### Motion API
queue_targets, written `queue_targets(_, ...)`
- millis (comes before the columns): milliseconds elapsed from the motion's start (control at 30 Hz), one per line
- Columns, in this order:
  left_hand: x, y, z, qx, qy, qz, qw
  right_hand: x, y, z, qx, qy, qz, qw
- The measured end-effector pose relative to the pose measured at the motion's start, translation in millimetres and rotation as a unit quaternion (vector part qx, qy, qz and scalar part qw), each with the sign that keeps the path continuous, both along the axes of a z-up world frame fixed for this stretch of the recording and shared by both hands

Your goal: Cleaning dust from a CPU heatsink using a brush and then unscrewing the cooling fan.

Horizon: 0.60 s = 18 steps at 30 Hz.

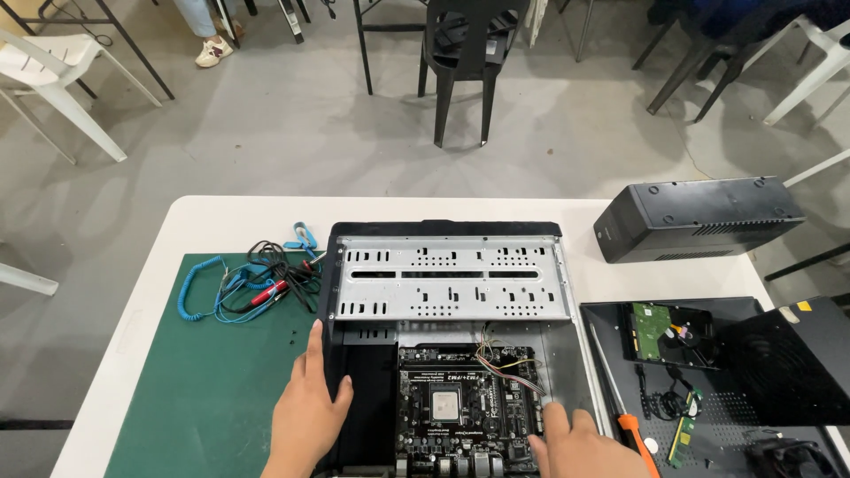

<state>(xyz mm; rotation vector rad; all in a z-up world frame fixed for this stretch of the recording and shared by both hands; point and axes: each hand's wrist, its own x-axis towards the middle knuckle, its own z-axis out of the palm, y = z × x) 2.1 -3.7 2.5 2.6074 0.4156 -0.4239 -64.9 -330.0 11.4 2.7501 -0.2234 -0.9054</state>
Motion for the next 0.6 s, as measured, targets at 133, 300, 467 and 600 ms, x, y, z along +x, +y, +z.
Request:
queue_targets(133, -1, 0, -3, 0.0, -0.015, 0.0, 1.0, -3, -3, -12, -0.003, -0.014, 0.003, 1.0)
queue_targets(300, 0, 0, -2, 0.001, -0.009, 0.0, 1.0, 5, 3, 26, 0.049, 0.042, 0.005, 0.998)
queue_targets(467, -1, 1, -7, 0.004, -0.031, -0.007, 0.999, 4, -7, 19, 0.132, -0.061, 0.09, 0.985)
queue_targets(600, -4, 2, -10, 0.0, -0.053, -0.007, 0.999, 9, -12, 16, 0.114, -0.018, 0.046, 0.992)
